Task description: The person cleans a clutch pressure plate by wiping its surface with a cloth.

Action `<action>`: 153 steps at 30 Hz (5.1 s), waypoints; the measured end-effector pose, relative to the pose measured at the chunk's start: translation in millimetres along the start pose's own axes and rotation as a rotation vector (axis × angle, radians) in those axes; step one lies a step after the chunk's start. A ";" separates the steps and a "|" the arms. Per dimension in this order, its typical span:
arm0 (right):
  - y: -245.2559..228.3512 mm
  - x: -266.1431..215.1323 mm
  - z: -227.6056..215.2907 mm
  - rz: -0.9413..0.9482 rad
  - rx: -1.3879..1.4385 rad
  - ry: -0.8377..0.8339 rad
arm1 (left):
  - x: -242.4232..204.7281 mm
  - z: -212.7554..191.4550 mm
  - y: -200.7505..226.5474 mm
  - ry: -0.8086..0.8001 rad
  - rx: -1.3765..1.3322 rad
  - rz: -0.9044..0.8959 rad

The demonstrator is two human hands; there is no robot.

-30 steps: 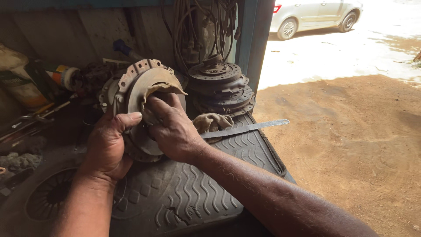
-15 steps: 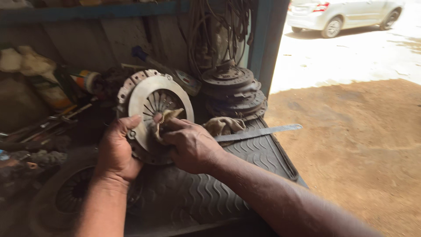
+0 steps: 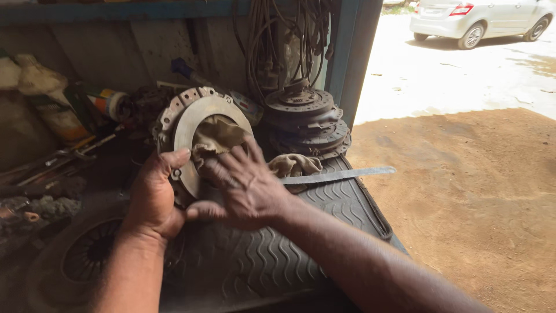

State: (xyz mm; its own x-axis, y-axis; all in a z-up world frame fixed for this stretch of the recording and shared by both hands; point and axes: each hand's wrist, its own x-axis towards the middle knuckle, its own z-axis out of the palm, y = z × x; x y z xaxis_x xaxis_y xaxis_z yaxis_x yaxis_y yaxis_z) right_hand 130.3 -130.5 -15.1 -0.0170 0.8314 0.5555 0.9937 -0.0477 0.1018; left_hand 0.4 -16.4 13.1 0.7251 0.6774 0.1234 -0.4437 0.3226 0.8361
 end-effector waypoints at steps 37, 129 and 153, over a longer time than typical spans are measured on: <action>-24.4 16.6 -22.0 0.530 1.578 0.460 | -13.7 27.5 15.7 -0.259 0.316 0.133; 42.2 3.1 -17.5 0.750 0.520 0.577 | 10.3 -14.1 3.0 0.371 0.528 0.445; 12.7 3.7 -26.2 0.236 0.157 0.216 | 9.5 -15.4 2.9 0.429 0.597 0.419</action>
State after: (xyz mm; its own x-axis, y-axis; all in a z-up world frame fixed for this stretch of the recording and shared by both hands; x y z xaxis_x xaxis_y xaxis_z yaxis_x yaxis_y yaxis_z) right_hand 140.0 -142.5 9.9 0.2091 0.6705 0.7119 0.9776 -0.1252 -0.1693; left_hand -2.2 1.2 8.4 0.2466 0.8942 0.3737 -0.1917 -0.3330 0.9232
